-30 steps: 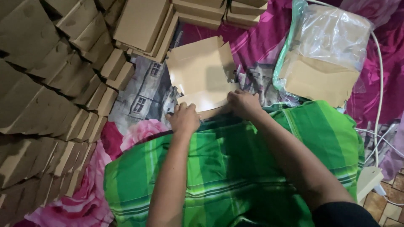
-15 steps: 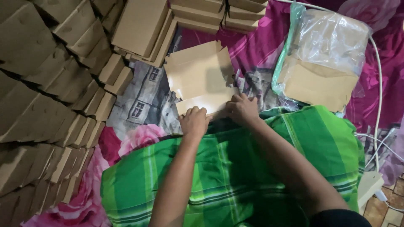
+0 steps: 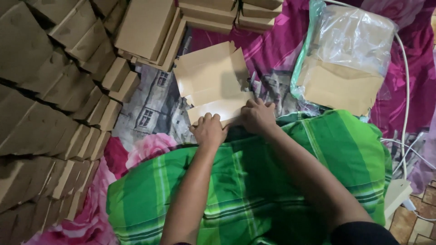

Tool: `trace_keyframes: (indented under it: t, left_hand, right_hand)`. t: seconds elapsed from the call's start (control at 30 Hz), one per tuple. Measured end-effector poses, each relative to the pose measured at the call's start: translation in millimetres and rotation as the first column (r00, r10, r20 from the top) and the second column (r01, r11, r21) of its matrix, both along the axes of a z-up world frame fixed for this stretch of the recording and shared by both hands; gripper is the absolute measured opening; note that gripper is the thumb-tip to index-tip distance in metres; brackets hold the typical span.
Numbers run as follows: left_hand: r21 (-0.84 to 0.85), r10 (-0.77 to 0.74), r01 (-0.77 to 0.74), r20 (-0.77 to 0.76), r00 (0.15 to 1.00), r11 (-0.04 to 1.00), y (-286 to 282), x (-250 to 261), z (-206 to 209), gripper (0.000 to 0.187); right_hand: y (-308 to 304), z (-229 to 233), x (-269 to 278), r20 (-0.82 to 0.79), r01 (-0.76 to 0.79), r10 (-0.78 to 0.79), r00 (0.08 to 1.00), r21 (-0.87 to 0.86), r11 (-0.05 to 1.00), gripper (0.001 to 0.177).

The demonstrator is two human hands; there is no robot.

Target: A person is manually folding flat cardboard templates into small rectangular boxes and stacking them.

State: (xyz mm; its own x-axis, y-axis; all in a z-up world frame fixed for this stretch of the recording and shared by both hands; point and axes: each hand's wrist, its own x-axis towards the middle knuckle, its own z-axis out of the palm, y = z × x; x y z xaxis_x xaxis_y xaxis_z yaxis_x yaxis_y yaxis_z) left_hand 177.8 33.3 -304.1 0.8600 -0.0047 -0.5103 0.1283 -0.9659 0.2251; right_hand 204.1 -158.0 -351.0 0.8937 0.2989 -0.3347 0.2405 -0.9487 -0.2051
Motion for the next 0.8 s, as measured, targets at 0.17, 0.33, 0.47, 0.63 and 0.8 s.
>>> trace_keyframes:
  t: [0.17,0.33,0.47,0.63,0.8]
  left_hand:
    - [-0.021,0.013,-0.013,-0.014,1.0,1.0,0,0,12,0.047]
    - [-0.068,0.056,-0.06,-0.061,0.997,0.996,-3,3,29,0.052]
    - [-0.006,0.065,-0.066,-0.112,0.992,0.998,-20,6,56,0.061]
    - [0.078,0.138,-0.127,-0.15,0.979,0.989,-34,8,54,0.068]
    - [0.11,0.19,-0.171,-0.198,0.962,0.979,-39,14,43,0.071]
  right_hand:
    - [16,71,-10,0.033,0.028,-0.027,0.999,-0.003,1.0,0.026]
    - [15,75,-6,-0.001,0.056,-0.056,0.998,-0.085,0.995,0.02]
    - [-3,18,0,0.022,0.05,-0.047,0.999,-0.136,0.99,0.015]
    - [-26,-50,21,-0.191,0.04,-0.024,0.981,0.083,0.996,0.016]
    - [-33,-43,20,-0.171,0.011,0.016,0.985,0.153,0.988,0.012]
